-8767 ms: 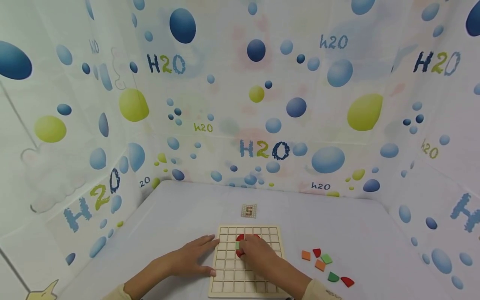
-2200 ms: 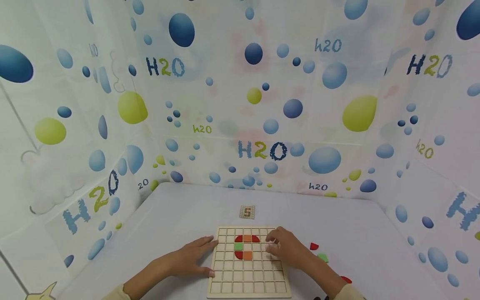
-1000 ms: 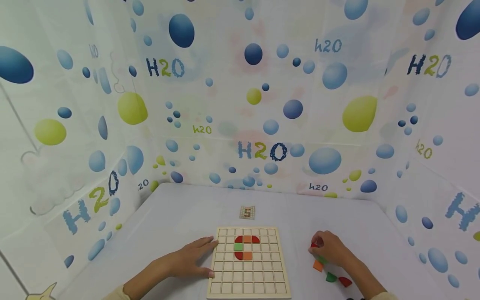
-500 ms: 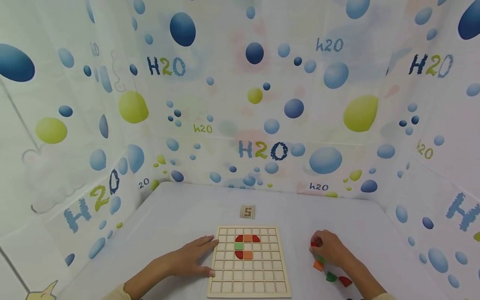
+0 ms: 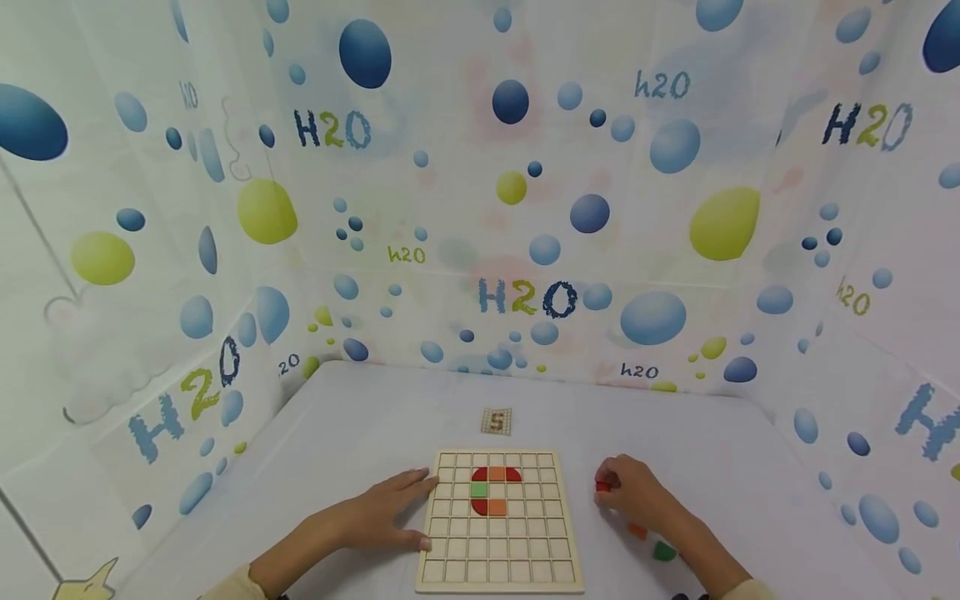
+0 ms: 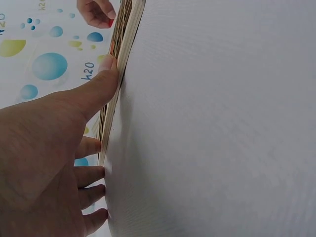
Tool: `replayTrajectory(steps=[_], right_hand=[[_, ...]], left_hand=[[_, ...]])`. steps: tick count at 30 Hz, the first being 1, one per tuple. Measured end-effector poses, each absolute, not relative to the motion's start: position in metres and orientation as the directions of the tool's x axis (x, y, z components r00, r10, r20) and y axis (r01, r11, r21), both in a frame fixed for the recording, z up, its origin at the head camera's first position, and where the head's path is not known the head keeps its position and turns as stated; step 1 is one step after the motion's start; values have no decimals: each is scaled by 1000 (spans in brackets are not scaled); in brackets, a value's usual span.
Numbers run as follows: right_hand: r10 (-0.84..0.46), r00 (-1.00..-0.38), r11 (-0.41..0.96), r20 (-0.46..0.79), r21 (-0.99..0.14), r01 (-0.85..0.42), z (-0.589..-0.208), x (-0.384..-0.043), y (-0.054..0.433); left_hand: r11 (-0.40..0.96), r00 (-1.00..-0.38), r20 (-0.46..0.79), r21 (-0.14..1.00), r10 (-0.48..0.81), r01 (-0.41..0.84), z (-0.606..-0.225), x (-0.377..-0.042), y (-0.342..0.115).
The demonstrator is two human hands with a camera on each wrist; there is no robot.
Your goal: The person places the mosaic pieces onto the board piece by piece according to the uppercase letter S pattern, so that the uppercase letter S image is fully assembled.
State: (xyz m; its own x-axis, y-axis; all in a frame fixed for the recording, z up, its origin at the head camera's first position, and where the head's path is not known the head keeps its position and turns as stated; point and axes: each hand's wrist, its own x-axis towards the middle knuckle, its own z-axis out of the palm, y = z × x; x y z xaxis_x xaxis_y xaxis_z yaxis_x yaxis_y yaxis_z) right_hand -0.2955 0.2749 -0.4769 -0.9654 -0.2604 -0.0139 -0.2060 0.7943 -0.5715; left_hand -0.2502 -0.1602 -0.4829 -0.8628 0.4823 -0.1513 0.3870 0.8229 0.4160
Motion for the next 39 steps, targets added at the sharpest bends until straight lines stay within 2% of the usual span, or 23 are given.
replayTrajectory(steps=[9,23,39], right_hand=[[-430,-901,667,54,-653,-357,-474,-286,233],[-630,-768,541,112,-646,-538,-486,-285,178],[-698,-704,522,131,-579,-626,-479,-278,176]], left_hand=[[829,-866,-157,410,475,380,-482,-250,-159],[823,-861,-146,407,488,397,-484,-252,-160],[817,-859,-149,422,490,392,-483,-252,-161]])
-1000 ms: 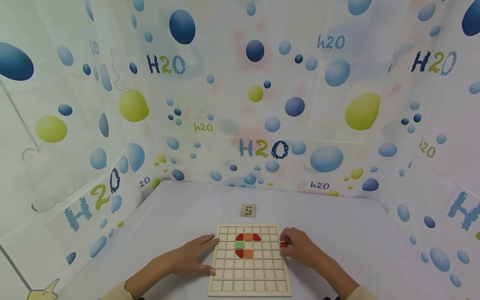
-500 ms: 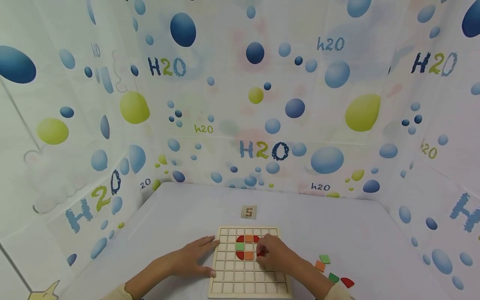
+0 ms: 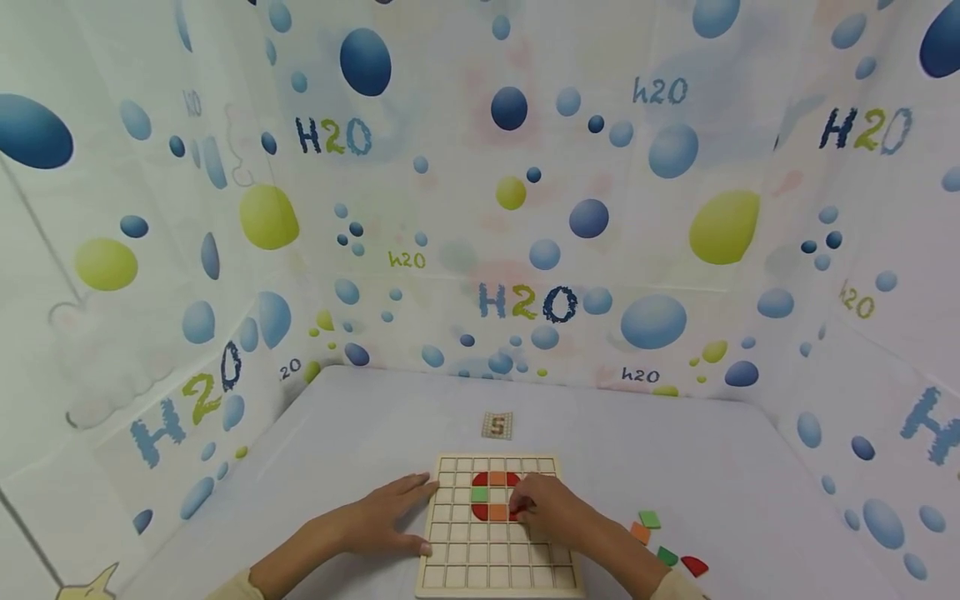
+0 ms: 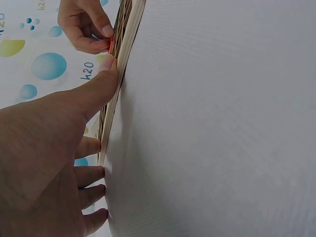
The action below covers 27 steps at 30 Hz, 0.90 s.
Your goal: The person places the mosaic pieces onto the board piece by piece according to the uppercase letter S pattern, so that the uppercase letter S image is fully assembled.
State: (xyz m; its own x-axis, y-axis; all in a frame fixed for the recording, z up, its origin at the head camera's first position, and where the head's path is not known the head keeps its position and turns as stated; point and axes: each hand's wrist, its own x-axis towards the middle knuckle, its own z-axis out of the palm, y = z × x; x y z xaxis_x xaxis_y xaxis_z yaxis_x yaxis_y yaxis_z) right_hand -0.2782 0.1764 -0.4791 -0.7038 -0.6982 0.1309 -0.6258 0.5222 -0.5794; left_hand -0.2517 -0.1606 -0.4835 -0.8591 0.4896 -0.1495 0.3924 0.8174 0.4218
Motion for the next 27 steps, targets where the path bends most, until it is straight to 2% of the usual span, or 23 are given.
replayTrajectory(steps=[9,27], right_hand=[[-728,-663,480,171,-564,-672,-480,-280,177],[-615,-781,580,104,-611,-538,-483,-277,188]], left_hand=[[823,-864,-145,414,482,390,-485,-251,-160],[819,-862,-144,420,485,391,-481,-249,-159]])
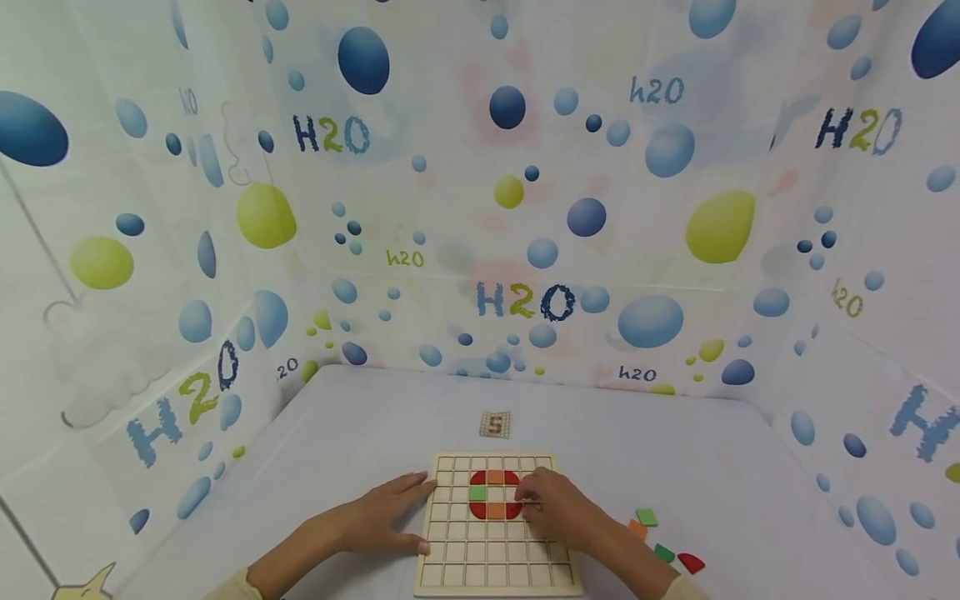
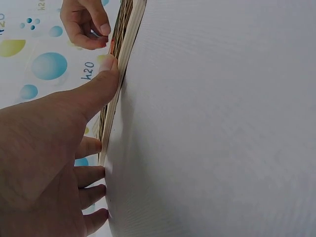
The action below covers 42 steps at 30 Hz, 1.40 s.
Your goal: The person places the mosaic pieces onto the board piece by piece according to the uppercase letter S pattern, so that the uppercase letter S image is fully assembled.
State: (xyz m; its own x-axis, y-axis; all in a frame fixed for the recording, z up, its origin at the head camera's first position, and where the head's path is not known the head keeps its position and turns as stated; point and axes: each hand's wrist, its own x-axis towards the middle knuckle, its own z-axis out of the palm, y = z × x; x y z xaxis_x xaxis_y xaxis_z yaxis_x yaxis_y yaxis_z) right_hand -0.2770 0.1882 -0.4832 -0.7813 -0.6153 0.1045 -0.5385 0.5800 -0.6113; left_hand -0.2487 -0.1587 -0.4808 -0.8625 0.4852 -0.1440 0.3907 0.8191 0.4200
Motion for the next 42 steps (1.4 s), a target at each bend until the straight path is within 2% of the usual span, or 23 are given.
replayTrajectory(steps=[3,11,17,21,25,29,32,38,42], right_hand=[[-580,-809,607,93,-614,-506,-481,-276,197],[-482,-861,651,162,-592,-476,-481,-277,241],[-308,-950,700,57,-662,-267,-473,-275,282],[-214,-976,722,-37,-679,-133,-471,-274,311],[-202,-972,733,-117,-676,-71,-475,-274,334],[-269,-947,716,-175,-694,-75,-479,-273,348],[-303,-935,711,-182,-697,-95,-483,-275,352],[-242,-955,762,-171,-644,-77,-486,-279,348],[-247,-956,771,-158,-630,-95,-487,-279,345]], left_hand=[[819,-863,-145,422,484,388,-481,-249,-159],[825,-865,-145,410,480,389,-482,-249,-160],[828,-867,-148,408,476,385,-481,-249,-159],[827,-868,-150,415,473,379,-480,-249,-159],[826,-868,-147,415,475,382,-481,-249,-159],[825,-866,-151,417,477,381,-482,-249,-159],[824,-864,-151,415,480,385,-482,-249,-159],[816,-860,-135,414,492,403,-482,-249,-160],[814,-858,-132,415,496,407,-483,-250,-161]])
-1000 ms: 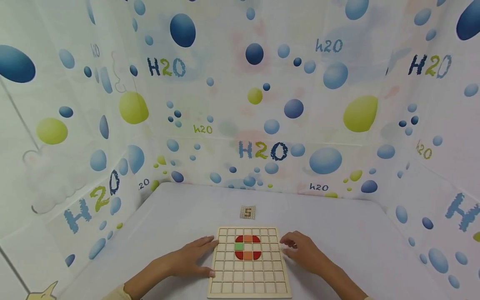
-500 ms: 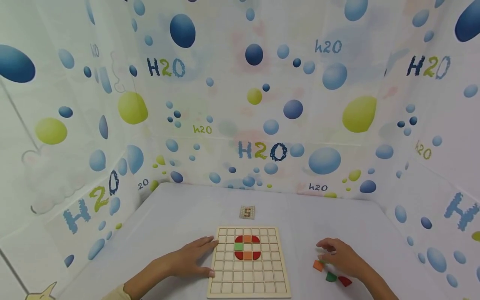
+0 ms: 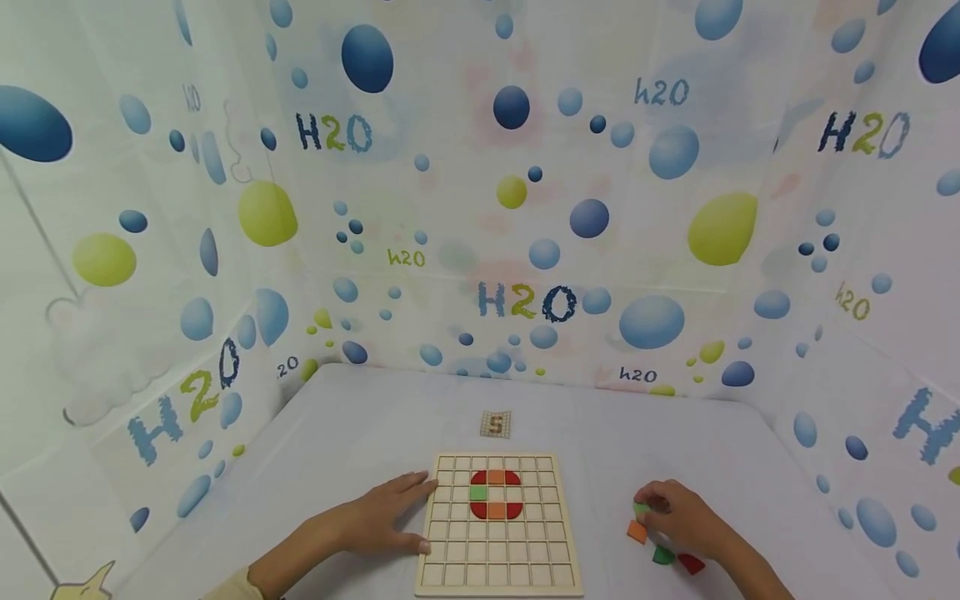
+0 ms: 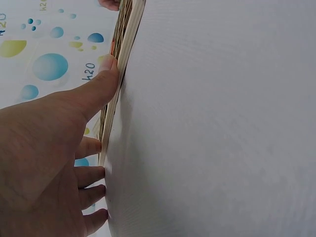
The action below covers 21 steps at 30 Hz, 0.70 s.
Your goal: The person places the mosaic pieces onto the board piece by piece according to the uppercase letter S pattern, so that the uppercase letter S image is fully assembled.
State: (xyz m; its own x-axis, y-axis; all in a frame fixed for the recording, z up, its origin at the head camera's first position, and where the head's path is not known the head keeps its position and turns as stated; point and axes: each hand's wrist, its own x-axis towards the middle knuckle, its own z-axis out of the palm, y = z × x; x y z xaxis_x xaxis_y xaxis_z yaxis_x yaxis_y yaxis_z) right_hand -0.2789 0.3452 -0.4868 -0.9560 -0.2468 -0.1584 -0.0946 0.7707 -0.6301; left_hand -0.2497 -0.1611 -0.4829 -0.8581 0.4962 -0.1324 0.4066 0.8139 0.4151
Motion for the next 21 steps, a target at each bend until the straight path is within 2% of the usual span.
replayTrajectory(steps=[7,21], right_hand=[[-228,-962,760,-152,-645,-79,-487,-277,343],[-264,-962,757,-72,-634,-161,-492,-276,345]], left_hand=[[813,-856,-138,418,499,406,-483,-252,-162],[819,-858,-146,411,493,401,-483,-251,-161]])
